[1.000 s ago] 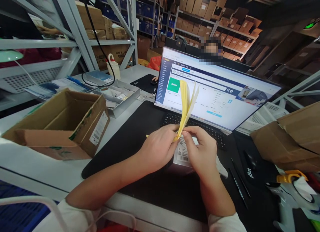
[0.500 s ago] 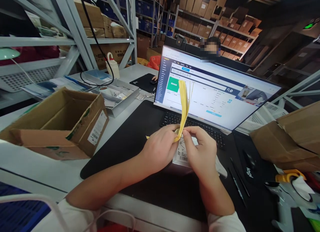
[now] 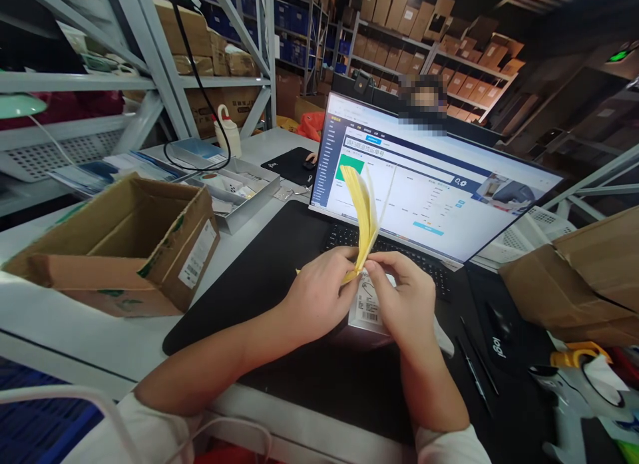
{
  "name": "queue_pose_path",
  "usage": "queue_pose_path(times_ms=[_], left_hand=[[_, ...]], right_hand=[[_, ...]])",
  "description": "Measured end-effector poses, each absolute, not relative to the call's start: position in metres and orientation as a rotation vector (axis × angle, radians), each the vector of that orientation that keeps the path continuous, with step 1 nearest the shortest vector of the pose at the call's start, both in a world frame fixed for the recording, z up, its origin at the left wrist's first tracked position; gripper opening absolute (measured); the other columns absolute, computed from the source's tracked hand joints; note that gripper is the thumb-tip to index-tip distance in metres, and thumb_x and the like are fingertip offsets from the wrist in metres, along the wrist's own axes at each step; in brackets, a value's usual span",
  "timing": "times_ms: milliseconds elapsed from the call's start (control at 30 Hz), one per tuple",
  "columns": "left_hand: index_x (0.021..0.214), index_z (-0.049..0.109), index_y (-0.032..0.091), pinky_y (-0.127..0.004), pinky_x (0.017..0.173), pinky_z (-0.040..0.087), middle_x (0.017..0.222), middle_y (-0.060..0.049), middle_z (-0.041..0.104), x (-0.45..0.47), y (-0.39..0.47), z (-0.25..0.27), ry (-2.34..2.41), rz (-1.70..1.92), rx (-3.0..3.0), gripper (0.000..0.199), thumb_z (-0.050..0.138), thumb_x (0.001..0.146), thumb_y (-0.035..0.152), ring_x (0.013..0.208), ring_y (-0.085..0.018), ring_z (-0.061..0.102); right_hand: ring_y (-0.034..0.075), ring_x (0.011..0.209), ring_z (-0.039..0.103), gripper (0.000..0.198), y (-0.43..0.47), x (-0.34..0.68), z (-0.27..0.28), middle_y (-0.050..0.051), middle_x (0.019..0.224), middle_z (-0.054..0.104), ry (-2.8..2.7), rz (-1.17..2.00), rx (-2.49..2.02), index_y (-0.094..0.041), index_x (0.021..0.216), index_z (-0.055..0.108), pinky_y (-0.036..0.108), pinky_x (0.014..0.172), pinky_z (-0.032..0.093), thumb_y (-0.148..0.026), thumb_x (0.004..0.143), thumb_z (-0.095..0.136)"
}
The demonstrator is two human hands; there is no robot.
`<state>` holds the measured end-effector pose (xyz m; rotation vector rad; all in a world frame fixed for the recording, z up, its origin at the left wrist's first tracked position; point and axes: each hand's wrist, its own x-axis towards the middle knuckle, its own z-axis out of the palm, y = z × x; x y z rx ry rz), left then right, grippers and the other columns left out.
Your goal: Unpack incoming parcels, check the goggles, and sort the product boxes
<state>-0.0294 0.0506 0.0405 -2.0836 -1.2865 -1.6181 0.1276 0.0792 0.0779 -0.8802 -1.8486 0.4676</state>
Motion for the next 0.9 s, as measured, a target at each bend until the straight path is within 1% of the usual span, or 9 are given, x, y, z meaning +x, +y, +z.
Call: queue_pose_path(times_ms=[133,300,467,567,733,900], left_hand=[[0.099,0.051,0.02,-0.034,0.078,0.06,0.109,-0.01,0.072,-0.029,0.0501,0.0391,-1.236,-1.568,-2.111,0.009,0.057,0.099,0.014,0.097,-0.022,0.074],[0.103,0.053,0.018,-0.034,0.081,0.062,0.112,-0.012,0.072,-0.0253,0.0487,0.0401,-1.192,-1.528,-2.072,0.008,0.054,0.099,0.011,0.102,-0.022,0.073],[0.103,0.054,0.018,-0.033,0.083,0.063,0.113,-0.013,0.072,-0.0242,0.0492,0.0406,-1.186,-1.503,-2.051,0.007,0.055,0.1,0.012,0.105,-0.023,0.073],[0.101,0.054,0.017,-0.034,0.082,0.063,0.111,-0.014,0.072,-0.0247,0.0502,0.0398,-1.202,-1.485,-2.046,0.005,0.056,0.1,0.013,0.102,-0.024,0.074],[0.102,0.054,0.015,-0.034,0.087,0.062,0.114,-0.015,0.072,-0.0253,0.0503,0.0402,-1.177,-1.515,-2.068,0.009,0.059,0.097,0.009,0.108,-0.025,0.072],[0.104,0.054,0.017,-0.035,0.087,0.062,0.114,-0.012,0.072,-0.0268,0.0501,0.0429,-1.237,-1.555,-2.104,0.01,0.057,0.098,0.011,0.104,-0.023,0.073]], right_hand=[[0.017,0.081,0.073,0.008,0.0785,0.129,0.0793,0.001,0.089,0.077,-1.856,0.46,-0.9,-0.022,0.093,0.075,0.03,0.076,0.059,-0.021,0.094,0.067],[0.019,0.079,0.073,0.01,0.078,0.1292,0.0786,0.002,0.087,0.077,-1.854,0.451,-0.943,-0.022,0.092,0.075,0.032,0.074,0.06,-0.025,0.094,0.066],[0.02,0.08,0.074,0.012,0.0781,0.1287,0.0756,0.003,0.089,0.078,-1.865,0.443,-0.937,-0.022,0.094,0.075,0.032,0.076,0.061,-0.028,0.095,0.065],[0.019,0.081,0.074,0.011,0.0778,0.1282,0.0745,0.003,0.089,0.077,-1.862,0.417,-0.937,-0.022,0.095,0.074,0.031,0.076,0.06,-0.026,0.096,0.064],[0.018,0.08,0.074,0.009,0.0768,0.1267,0.0747,0.002,0.089,0.077,-1.852,0.404,-0.927,-0.021,0.095,0.074,0.03,0.076,0.059,-0.023,0.095,0.065],[0.018,0.078,0.074,0.008,0.0773,0.125,0.0754,0.001,0.087,0.077,-1.822,0.424,-0.941,-0.022,0.093,0.075,0.03,0.075,0.059,-0.022,0.093,0.066]])
